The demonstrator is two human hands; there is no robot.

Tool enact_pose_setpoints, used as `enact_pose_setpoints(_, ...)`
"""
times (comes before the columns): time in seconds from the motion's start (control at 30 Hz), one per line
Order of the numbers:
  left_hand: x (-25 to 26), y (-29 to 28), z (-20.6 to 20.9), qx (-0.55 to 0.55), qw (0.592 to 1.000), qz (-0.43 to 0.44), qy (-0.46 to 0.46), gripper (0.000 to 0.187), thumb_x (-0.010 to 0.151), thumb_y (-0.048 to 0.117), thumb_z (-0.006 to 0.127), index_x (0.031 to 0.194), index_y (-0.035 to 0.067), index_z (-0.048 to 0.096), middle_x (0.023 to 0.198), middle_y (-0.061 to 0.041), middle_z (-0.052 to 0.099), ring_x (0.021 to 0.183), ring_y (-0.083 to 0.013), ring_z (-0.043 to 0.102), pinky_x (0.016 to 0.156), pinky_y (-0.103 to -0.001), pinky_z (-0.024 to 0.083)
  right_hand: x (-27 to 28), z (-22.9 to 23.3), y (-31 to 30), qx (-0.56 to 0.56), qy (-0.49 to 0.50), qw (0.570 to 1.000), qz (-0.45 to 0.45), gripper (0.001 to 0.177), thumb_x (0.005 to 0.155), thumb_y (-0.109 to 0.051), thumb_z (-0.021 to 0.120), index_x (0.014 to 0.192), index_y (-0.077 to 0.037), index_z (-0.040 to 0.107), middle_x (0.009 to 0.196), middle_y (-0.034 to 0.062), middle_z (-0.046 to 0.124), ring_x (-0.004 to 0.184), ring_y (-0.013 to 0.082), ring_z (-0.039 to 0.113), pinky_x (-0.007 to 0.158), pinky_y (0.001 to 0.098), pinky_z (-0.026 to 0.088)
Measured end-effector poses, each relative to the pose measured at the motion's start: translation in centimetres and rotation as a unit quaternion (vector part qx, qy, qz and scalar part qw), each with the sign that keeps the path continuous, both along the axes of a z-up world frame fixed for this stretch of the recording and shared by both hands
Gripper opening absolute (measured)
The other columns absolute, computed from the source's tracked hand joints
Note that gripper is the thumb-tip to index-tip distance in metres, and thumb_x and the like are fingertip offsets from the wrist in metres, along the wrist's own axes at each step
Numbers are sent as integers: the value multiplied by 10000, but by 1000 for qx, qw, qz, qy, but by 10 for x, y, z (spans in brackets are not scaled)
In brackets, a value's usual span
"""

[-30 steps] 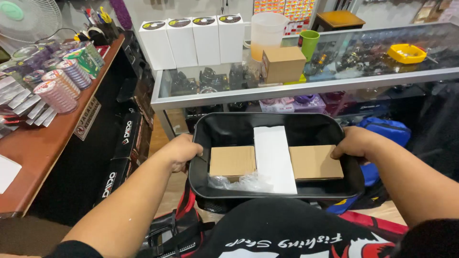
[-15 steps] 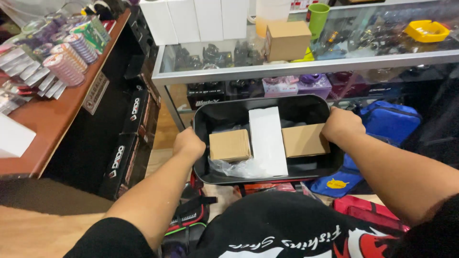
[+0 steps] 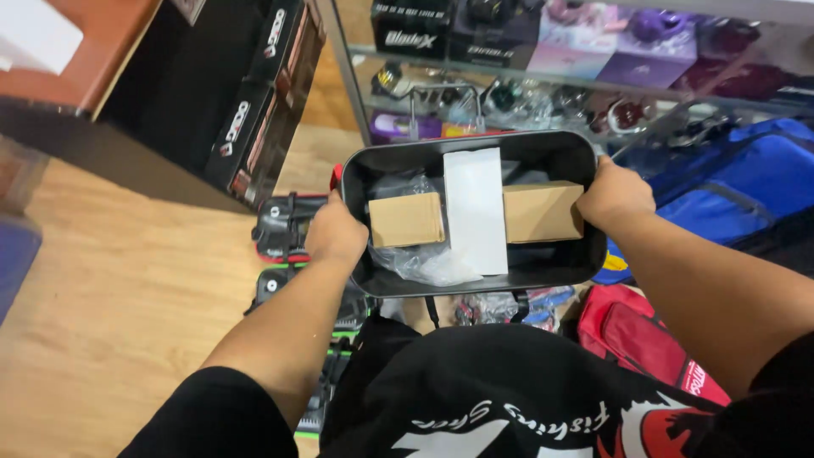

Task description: The person unboxes and organizes black and red fishing tackle bags, placing small cardboard boxes and plastic-wrapped items into a larger black bucket-style bag before zipping it closed.

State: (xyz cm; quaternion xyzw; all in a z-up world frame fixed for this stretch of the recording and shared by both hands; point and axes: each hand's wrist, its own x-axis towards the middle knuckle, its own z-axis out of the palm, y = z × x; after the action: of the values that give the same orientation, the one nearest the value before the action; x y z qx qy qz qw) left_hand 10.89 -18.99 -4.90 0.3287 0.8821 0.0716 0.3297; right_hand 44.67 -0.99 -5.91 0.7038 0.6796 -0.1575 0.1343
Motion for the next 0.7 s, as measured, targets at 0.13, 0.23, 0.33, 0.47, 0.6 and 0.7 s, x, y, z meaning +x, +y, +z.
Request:
enact_pose_setpoints(0.13, -11, -39, -45, -18, 1000, 21, 4, 538, 978, 140, 476, 1510, 77, 427, 1388, -170, 614, 1346, -401, 556, 1094, -596, 459, -1, -28, -29, -20, -7, 999, 29, 654, 920, -230, 597, 1545, -82, 477, 1340, 293, 672, 1285, 469, 612, 1073, 570, 471)
enact_pose_setpoints(0.23, -12, -66, -63, -45, 999, 8, 0, 561, 967, 174, 474, 1519, 101, 403, 1387, -185, 609, 1345, -403, 561, 1092, -572, 477, 3, -32, -67, -46, 4, 999, 17, 660, 888, -267, 601, 1530, -155, 499, 1319, 255, 697, 1282, 446, 617, 1082, 555, 472)
enact_pose_setpoints(0.33, -11, -93, -78, -56, 998, 1, -20, 574, 941, 178, 465, 1510, 141, 408, 1382, -158, 622, 1337, -383, 572, 1091, -560, 482, 10, -38, -111, -75, 3, 997, -4, 669, 869, -261, 605, 1526, -186, 506, 1304, 230, 711, 1281, 426, 625, 1089, 542, 473)
enact_pose_setpoints(0.47, -6, -139, -78, -68, 997, -27, -32, 596, 915, 205, 497, 1506, 164, 436, 1359, -143, 637, 1307, -367, 601, 1065, -549, 507, 43, -80, -159, -85, 5, 996, -29, 677, 872, -308, 625, 1518, -136, 511, 1351, 264, 689, 1331, 437, 579, 1127, 550, 433)
enact_pose_setpoints(0.6, -20, -188, -82, -61, 996, -47, -55, 562, 926, 187, 501, 1484, 133, 462, 1341, -176, 641, 1311, -386, 598, 1076, -547, 502, 39, -77, -221, -98, 10, 993, -60, 704, 850, -301, 609, 1540, -226, 489, 1335, 200, 704, 1310, 388, 601, 1121, 539, 446)
enact_pose_setpoints(0.7, -31, -218, -92, -67, 995, -55, -49, 559, 915, 193, 502, 1471, 144, 477, 1341, -170, 652, 1294, -397, 607, 1066, -553, 503, 17, -52, -269, -99, 13, 992, -82, 675, 855, -311, 611, 1521, -247, 520, 1321, 194, 715, 1304, 395, 607, 1111, 533, 454)
